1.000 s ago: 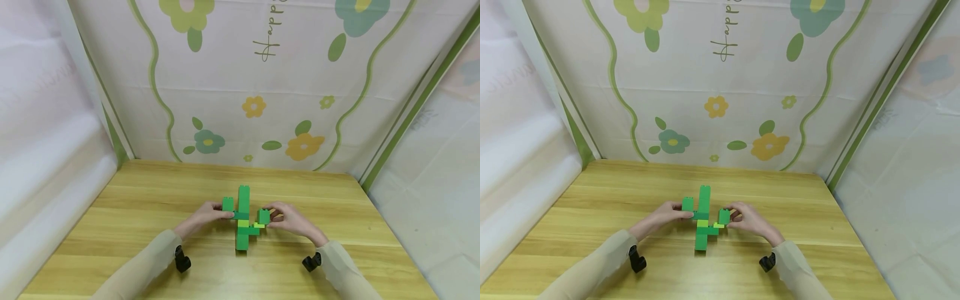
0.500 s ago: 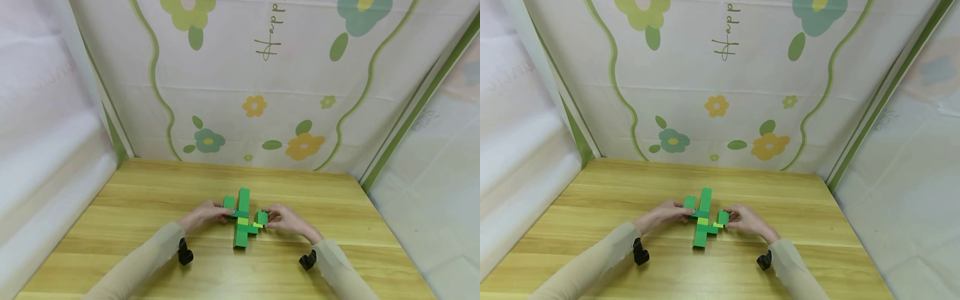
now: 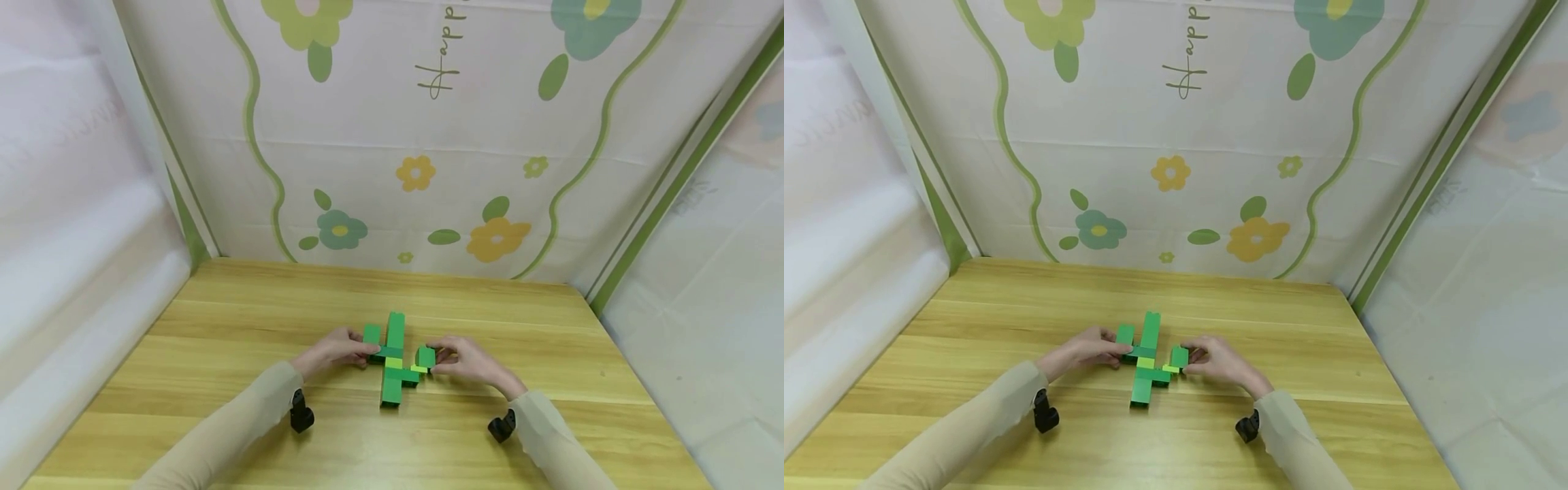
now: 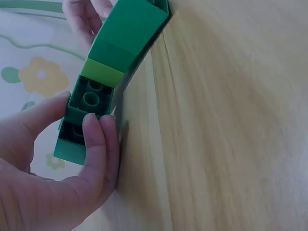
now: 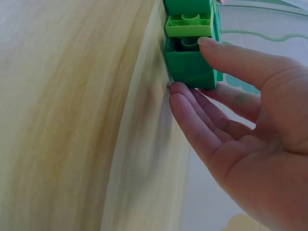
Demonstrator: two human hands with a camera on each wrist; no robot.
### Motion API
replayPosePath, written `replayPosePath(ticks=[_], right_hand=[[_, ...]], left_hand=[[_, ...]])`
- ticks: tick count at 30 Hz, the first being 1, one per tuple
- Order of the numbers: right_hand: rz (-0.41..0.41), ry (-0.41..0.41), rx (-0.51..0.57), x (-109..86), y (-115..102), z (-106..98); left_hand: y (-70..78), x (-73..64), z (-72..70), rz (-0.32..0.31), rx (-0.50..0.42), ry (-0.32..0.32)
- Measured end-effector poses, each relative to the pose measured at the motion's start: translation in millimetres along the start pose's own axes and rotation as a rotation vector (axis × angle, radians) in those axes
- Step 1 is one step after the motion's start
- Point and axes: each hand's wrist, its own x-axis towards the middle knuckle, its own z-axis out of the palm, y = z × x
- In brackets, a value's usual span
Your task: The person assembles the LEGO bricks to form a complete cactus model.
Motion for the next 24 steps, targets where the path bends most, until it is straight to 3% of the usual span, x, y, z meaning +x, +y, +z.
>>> replayPosePath(ticks=[4,13,17,24], right_hand=[[0.003,0.002,-0.011,-0.9,0.6,-0.8],[-0.021,0.004,-0.046,-1.5,6.2,0.0],[-0.035,0.000,-0.052,-1.5,8.6,-0.2],[-0.048,-0.006,-0.069,-1.4,7.0,-2.5]], left_hand=[[2.3,0.4,0.7,0.015,0.087,-0.002],[7.7,-5.1,4.7,0.043,0.370,0.079],[8.7,-6.3,6.6,0.061,0.417,0.084],[10.1,-6.8,6.4,0.083,0.425,0.051]])
